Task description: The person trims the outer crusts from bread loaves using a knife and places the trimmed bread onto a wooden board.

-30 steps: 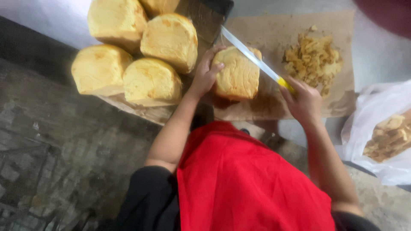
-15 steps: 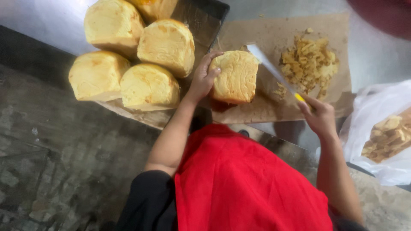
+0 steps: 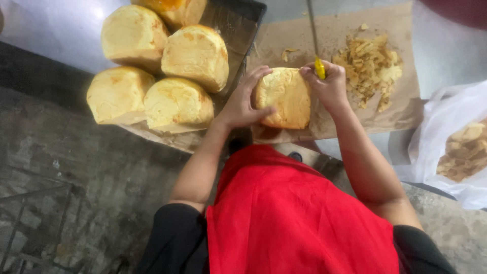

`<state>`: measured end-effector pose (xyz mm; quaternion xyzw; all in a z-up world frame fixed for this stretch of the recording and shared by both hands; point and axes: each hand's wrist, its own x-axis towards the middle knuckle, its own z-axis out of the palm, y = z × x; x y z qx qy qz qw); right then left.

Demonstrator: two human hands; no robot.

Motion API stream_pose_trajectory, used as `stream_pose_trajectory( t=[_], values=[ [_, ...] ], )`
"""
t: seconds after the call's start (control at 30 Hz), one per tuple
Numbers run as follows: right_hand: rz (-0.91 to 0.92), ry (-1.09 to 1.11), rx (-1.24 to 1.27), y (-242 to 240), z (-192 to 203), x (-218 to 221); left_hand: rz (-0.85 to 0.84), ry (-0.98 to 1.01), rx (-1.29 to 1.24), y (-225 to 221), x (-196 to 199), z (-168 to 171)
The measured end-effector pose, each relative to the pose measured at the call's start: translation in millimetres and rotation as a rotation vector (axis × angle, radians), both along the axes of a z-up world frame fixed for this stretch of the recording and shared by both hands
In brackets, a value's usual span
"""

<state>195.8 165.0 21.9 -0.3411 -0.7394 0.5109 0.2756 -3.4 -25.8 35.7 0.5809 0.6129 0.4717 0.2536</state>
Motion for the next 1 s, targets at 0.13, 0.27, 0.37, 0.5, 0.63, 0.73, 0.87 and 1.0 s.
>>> stream_pose_trajectory(
  t=[0.13, 0.27, 0.37, 0.5, 0.63, 0.73, 0.87, 1.0],
  values=[
    [-0.038, 0.065, 0.082, 5.5, -4.6, 4.4, -0.098, 0.119, 0.021, -15.0, -1.8, 0.0],
    [-0.115, 0.139, -0.023, 23.5, 0.3, 24.8, 0.002, 0.288, 0.042, -22.2, 8.4, -10.8],
    [-0.129, -0.020, 0.042, 45.1, -1.6, 52.8, 0.199, 0.230, 0.004, -21.0, 22.1, -19.1],
    [-0.089, -0.276, 0.789, 61.7, -25.8, 79.0, 0.354, 0.067, 0.077, -6.5, 28.7, -24.6],
    [-0.166, -0.485, 0.437, 30.6, -18.0, 95.5, 0.441, 0.096, 0.108, 7.6, 32.1, -25.6],
    [-0.122, -0.321, 0.336, -4.0, 13.0, 90.7, 0.433, 0.080, 0.077, 12.1, 32.7, -27.5],
    [0.099, -0.240, 0.531, -41.6, 55.3, 82.7, 0.453, 0.074, 0.077, 17.0, 32.6, -32.2],
    [0.060, -0.415, 0.498, -52.4, 55.6, 83.2, 0.467, 0.071, 0.114, 16.3, 34.2, -35.5]
  ],
)
